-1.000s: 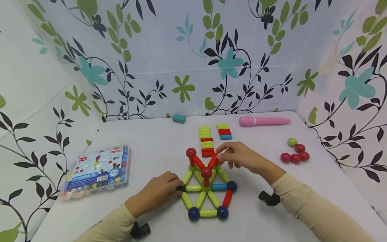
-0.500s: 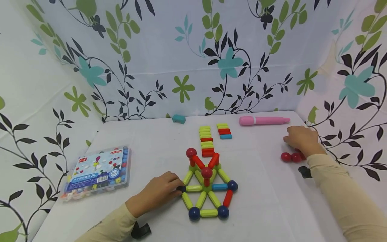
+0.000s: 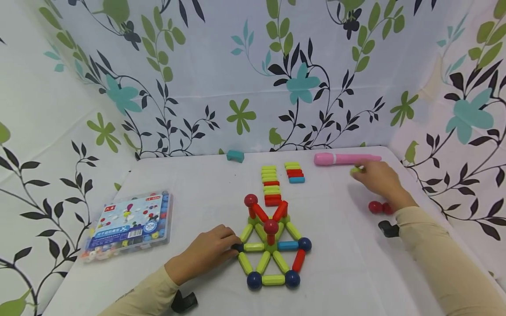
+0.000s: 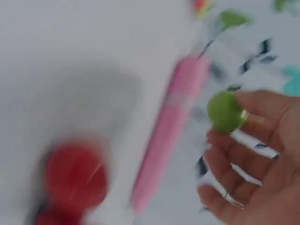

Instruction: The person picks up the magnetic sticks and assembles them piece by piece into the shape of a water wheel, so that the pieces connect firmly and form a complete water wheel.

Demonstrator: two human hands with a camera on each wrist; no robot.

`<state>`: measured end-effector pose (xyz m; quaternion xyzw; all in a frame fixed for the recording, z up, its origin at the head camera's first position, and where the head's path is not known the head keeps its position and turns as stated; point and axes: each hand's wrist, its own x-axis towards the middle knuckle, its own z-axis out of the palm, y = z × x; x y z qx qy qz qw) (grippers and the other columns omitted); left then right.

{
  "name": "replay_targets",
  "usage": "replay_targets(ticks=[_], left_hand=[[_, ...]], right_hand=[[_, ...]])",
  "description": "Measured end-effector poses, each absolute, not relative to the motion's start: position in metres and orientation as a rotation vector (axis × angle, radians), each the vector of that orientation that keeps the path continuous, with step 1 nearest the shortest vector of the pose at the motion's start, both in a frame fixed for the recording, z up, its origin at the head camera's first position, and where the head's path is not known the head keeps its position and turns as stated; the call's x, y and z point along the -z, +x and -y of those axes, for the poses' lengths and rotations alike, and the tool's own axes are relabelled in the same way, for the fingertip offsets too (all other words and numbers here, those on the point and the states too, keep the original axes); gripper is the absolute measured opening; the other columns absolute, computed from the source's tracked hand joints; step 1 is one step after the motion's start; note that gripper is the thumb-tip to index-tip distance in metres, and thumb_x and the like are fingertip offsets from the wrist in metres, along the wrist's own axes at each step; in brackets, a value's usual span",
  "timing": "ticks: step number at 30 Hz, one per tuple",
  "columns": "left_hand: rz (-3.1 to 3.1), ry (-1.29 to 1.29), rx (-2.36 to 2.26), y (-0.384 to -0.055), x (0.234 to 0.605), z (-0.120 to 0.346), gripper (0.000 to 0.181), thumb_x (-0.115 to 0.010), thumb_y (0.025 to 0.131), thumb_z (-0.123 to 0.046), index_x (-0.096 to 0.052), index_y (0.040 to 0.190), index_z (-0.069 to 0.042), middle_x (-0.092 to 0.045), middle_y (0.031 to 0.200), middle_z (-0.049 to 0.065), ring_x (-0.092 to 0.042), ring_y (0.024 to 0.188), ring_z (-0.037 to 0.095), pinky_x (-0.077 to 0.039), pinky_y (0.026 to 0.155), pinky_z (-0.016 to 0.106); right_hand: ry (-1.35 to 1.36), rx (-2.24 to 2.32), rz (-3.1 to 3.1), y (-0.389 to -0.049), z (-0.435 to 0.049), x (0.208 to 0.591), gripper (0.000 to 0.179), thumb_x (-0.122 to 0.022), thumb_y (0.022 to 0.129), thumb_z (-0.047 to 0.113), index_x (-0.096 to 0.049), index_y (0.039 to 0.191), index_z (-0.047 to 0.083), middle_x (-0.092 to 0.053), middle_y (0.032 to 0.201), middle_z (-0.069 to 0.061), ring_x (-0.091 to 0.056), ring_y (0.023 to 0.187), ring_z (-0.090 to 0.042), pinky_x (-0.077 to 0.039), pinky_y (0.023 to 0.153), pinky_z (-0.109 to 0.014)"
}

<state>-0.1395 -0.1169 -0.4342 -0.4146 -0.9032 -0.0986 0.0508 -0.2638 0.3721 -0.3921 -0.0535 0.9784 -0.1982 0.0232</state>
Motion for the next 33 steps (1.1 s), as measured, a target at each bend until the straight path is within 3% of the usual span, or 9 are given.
replay_targets(ticks=[4, 7, 11, 23, 29, 33], left_hand=[[2.756, -1.264, 0.29, -0.139, 0.433, 0.116, 0.022, -0.08, 0.09, -0.027, -0.073, 0.109, -0.019, -0.067, 0.1, -0.005, -0.058, 0.089, 0.009, -0.053, 0.065, 0.018], [2.754, -1.262, 0.295, -0.139, 0.434, 0.116, 0.022, -0.08, 0.09, -0.027, -0.073, 0.109, -0.019, -0.067, 0.1, -0.005, -0.058, 0.089, 0.009, -0.053, 0.065, 0.017], [2.751, -1.263, 0.308, -0.139, 0.435, 0.116, 0.022, -0.08, 0.09, -0.027, -0.074, 0.109, -0.019, -0.067, 0.1, -0.005, -0.058, 0.09, 0.009, -0.053, 0.066, 0.018], [2.752, -1.259, 0.317, -0.14, 0.436, 0.117, 0.022, -0.08, 0.089, -0.026, -0.073, 0.11, -0.019, -0.067, 0.101, -0.005, -0.06, 0.093, 0.01, -0.055, 0.07, 0.019], [2.744, -1.256, 0.308, -0.14, 0.437, 0.117, 0.022, -0.08, 0.09, -0.027, -0.074, 0.11, -0.02, -0.067, 0.1, -0.005, -0.059, 0.092, 0.009, -0.055, 0.069, 0.019], [2.734, -1.255, 0.308, -0.139, 0.437, 0.117, 0.022, -0.081, 0.089, -0.026, -0.074, 0.109, -0.02, -0.066, 0.1, -0.006, -0.059, 0.091, 0.009, -0.055, 0.067, 0.019]], right_hand=[[-0.436, 1.071, -2.787, -0.248, -0.313, 0.375, 0.046, -0.067, 0.099, 0.041, -0.064, 0.132, 0.01, -0.07, 0.122, -0.012, -0.064, 0.114, -0.034, -0.054, 0.096, -0.054], [-0.591, 1.183, -2.602, -0.239, -0.275, 0.372, 0.044, -0.068, 0.098, 0.041, -0.064, 0.133, 0.015, -0.07, 0.123, -0.003, -0.064, 0.115, -0.026, -0.056, 0.097, -0.044], [-0.721, 1.197, -2.468, -0.232, -0.245, 0.377, 0.041, -0.069, 0.099, 0.032, -0.064, 0.134, 0.013, -0.069, 0.124, -0.003, -0.063, 0.116, -0.024, -0.056, 0.095, -0.034], [-0.76, 1.203, -2.353, -0.23, -0.231, 0.388, 0.043, -0.064, 0.101, 0.023, -0.059, 0.141, 0.007, -0.064, 0.134, -0.007, -0.058, 0.121, -0.029, -0.055, 0.096, -0.039], [-0.777, 1.239, -2.33, -0.23, -0.232, 0.39, 0.043, -0.062, 0.102, 0.026, -0.059, 0.141, 0.008, -0.063, 0.135, -0.007, -0.055, 0.126, -0.031, -0.053, 0.1, -0.044], [-0.767, 1.239, -2.345, -0.23, -0.231, 0.39, 0.044, -0.065, 0.1, 0.029, -0.06, 0.139, 0.009, -0.064, 0.131, -0.006, -0.054, 0.123, -0.031, -0.052, 0.097, -0.041]])
